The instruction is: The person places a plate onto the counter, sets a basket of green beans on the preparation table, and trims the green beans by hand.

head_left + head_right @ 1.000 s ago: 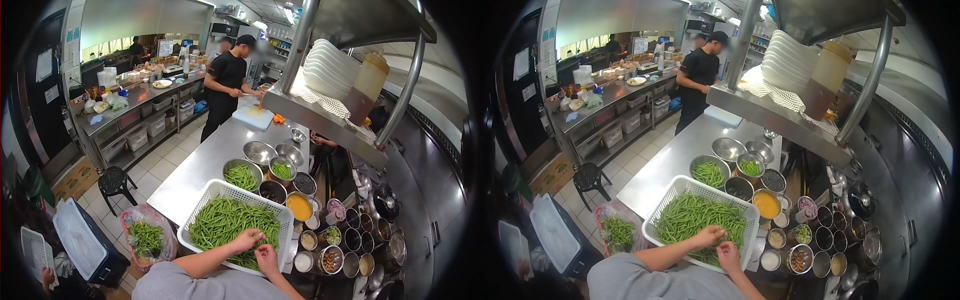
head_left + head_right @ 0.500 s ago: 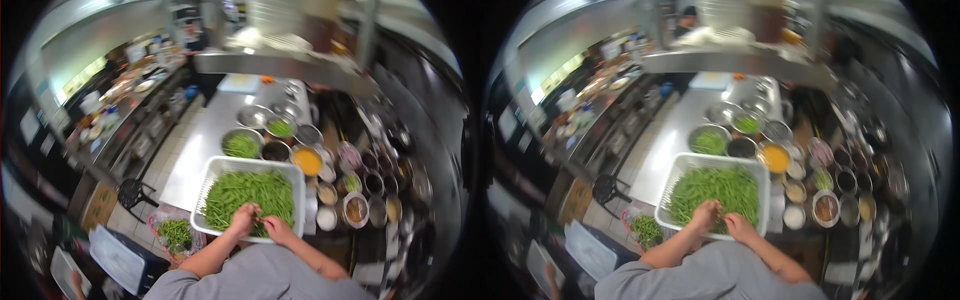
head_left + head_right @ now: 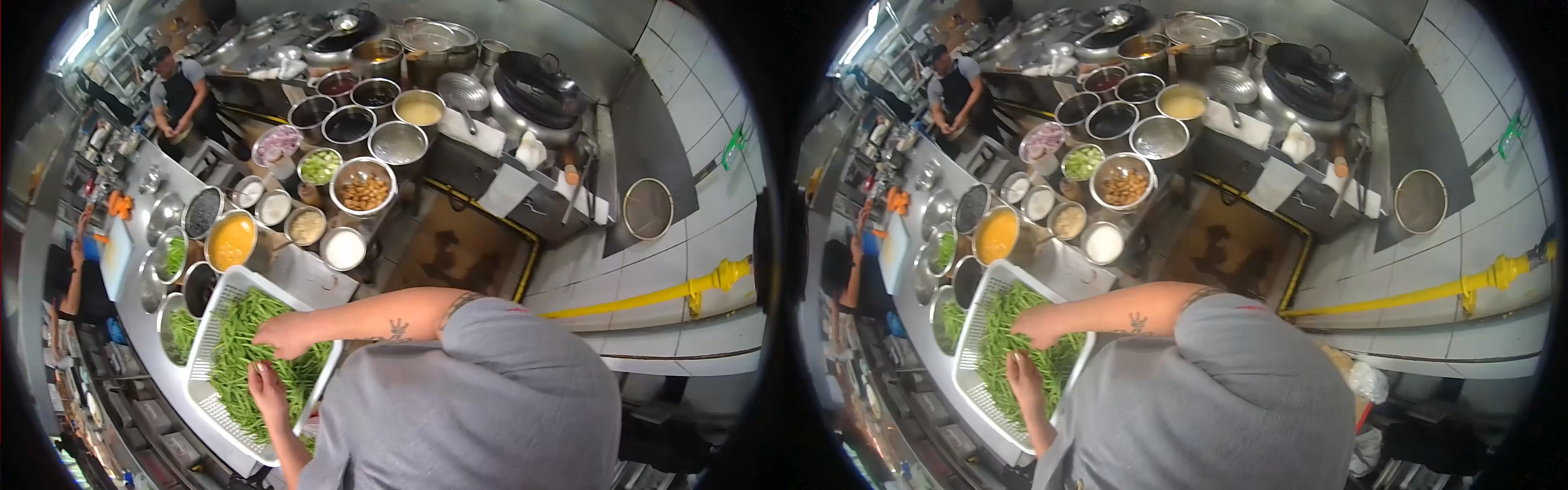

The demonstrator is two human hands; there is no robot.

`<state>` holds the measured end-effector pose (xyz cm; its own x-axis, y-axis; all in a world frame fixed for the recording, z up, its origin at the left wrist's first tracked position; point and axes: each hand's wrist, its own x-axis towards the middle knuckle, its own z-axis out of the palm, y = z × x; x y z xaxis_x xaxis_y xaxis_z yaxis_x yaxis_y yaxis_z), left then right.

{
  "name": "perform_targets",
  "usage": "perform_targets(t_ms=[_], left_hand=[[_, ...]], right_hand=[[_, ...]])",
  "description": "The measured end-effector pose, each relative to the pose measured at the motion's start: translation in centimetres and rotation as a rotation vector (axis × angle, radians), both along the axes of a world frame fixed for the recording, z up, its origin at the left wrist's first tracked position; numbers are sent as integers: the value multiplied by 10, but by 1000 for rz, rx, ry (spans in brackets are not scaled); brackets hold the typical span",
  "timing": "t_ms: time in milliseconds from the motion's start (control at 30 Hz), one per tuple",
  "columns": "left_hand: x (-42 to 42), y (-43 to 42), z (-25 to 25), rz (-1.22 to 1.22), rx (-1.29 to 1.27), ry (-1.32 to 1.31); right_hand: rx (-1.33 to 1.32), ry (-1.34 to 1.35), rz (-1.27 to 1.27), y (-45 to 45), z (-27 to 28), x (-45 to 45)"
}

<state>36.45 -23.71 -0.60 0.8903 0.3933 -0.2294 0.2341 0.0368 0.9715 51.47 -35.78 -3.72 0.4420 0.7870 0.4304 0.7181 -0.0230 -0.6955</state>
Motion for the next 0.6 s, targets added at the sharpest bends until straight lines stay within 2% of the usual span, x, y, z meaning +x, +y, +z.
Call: perform_targets(t_ms=[100,167,233,267,300,333,467,500,533,600], left_hand=[[4,-2,-3,-85,254,23],[2,4,3,-182,380,64],[-4,-6,13,-170,353,152],[-6,16,-9,-271,464,138],[-6,8,3,-295,662,82],[-7,10,7,-314,751,96],[-12,0,23,-244,638,135],[-12,-2,20,-219,644,72],[-14,0,8,-197,550,44],[-15,4,-4,-103,558,117]], right_hand=[[-327,204,228,-18,40,-1],[-243,259,163,-19,22,-10],[-181,314,139,-15,15,-18],[-163,348,148,-16,14,-20],[-188,351,184,-15,11,-18],[-213,353,223,-14,7,-16],[-170,529,240,-9,0,-21],[-224,853,310,-10,4,-19],[-271,959,350,-9,4,-18],[-195,1095,593,-8,5,-16]])
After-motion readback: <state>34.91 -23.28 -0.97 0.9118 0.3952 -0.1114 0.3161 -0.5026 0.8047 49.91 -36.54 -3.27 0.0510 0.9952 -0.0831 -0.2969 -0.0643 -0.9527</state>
